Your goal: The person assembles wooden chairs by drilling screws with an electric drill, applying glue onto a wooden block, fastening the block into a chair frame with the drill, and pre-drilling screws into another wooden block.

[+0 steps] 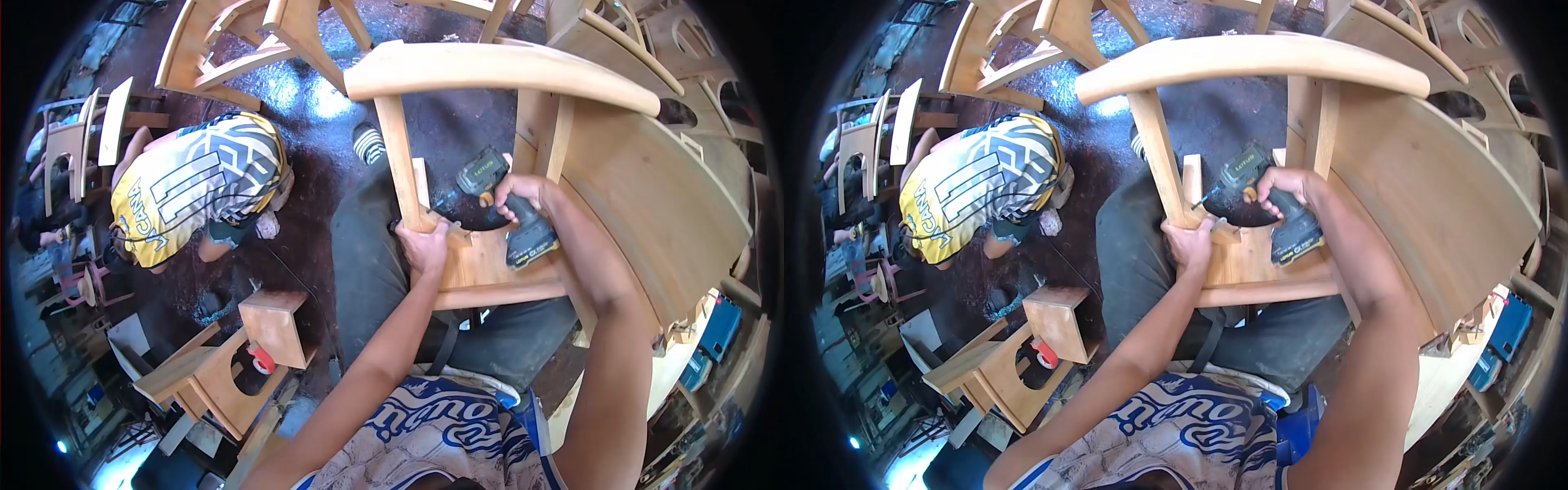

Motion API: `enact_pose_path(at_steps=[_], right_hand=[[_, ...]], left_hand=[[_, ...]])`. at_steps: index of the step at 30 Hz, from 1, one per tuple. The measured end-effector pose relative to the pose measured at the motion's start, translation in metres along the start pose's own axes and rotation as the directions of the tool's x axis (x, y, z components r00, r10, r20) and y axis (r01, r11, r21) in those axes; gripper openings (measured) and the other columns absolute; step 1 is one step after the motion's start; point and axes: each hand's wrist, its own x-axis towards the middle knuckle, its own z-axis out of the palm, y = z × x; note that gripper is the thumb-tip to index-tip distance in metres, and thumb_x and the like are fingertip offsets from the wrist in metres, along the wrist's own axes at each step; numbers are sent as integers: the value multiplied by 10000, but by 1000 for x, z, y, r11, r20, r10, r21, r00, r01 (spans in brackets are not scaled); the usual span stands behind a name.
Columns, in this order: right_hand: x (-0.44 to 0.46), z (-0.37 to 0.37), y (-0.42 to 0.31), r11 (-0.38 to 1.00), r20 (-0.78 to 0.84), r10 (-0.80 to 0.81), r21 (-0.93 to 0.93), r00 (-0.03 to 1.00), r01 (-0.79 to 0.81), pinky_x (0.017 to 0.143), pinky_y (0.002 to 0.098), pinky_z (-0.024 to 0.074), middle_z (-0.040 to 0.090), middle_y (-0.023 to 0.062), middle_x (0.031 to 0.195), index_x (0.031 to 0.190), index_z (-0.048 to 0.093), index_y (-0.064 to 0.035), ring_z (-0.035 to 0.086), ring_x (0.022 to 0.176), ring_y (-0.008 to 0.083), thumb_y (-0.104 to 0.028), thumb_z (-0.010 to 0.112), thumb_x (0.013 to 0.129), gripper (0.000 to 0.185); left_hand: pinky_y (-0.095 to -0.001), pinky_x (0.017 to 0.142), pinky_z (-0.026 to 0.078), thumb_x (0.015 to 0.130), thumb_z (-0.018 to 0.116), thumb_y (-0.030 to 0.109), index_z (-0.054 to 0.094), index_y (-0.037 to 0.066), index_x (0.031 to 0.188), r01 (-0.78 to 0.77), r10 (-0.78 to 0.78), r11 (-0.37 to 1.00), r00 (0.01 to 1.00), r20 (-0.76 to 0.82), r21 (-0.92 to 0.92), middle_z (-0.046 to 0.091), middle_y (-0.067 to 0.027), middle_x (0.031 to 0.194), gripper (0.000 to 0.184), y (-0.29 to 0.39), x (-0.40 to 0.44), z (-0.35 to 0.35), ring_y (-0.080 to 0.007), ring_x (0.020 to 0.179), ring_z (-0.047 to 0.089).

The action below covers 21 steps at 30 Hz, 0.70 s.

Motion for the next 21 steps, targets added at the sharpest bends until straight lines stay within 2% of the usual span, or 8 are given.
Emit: enact_pose_path(at_steps=[5, 7, 10, 13, 16, 17, 19, 21], right_hand=[[-46, -5, -5, 989, -308, 77, -95, 948, -111, 535, 343, 483, 588, 49, 664, 836, 619, -96, 540, 532, 167, -195, 650, 769, 123], [-39, 7, -18, 983, -301, 48, -156, 952, -99, 526, 342, 482, 581, 55, 669, 841, 615, -87, 540, 534, 167, -192, 647, 773, 130], [-52, 21, -25, 967, -369, 43, -218, 929, -131, 507, 341, 479, 570, 63, 677, 844, 608, -74, 543, 538, 167, -187, 641, 781, 134], [-60, 25, -4, 965, -380, 101, -189, 919, -184, 491, 338, 480, 563, 61, 679, 851, 603, -70, 552, 546, 166, -184, 641, 785, 137], [-64, 31, -1, 968, -420, 97, -173, 902, -184, 504, 338, 485, 559, 54, 685, 852, 599, -72, 543, 545, 167, -199, 648, 775, 156], [-63, 29, 2, 970, -413, 86, -173, 906, -171, 504, 340, 486, 560, 57, 689, 856, 602, -76, 544, 547, 169, -201, 648, 774, 157], [-62, 25, 6, 978, -393, 68, -157, 917, -140, 506, 342, 484, 558, 59, 693, 869, 607, -77, 545, 550, 171, -204, 650, 772, 166], [-69, 27, 11, 980, -399, 84, -132, 913, -147, 508, 342, 483, 558, 60, 695, 878, 609, -77, 545, 553, 172, -200, 656, 768, 171]], left_hand=[[-487, 1122, 326, 693, 874, 322, 302, -20, 1452, -238, 210, 946, 967, -143, -218, 384, -294, 1421, 1010, -10, -4, 21, -435, 1314, 410], [-480, 1117, 322, 725, 846, 282, 329, -25, 1428, -303, 270, 949, 923, -274, -84, 393, -277, 1406, 924, -7, -1, 0, -414, 1303, 411], [-447, 1089, 352, 826, 741, 181, 483, -15, 1320, -769, 724, 639, 611, -319, -22, 484, -214, 1337, 590, 8, -14, -6, -354, 1249, 472], [-398, 898, 503, 908, 624, 136, 619, 8, 1185, -748, 792, 563, 610, -28, -353, 645, -165, 1083, 305, 41, -6, 9, -313, 999, 644], [-342, 976, 482, 979, 625, 293, 552, 10, 1356, -534, 656, 740, 437, 616, -410, 656, -192, 1276, 478, 85, 42, 28, -260, 1134, 658], [-342, 976, 482, 979, 625, 293, 552, 10, 1356, -536, 653, 741, 431, 623, -405, 656, -192, 1276, 478, 93, 56, 35, -260, 1134, 658], [-329, 982, 476, 1003, 598, 304, 551, 2, 1355, -572, 609, 685, 109, 786, -451, 668, -179, 1253, 466, 105, 73, 45, -222, 1148, 645], [-322, 994, 471, 1008, 595, 277, 533, 9, 1383, -536, 601, 706, 109, 792, -462, 664, -150, 1263, 465, 101, 71, 46, -197, 1146, 630]])
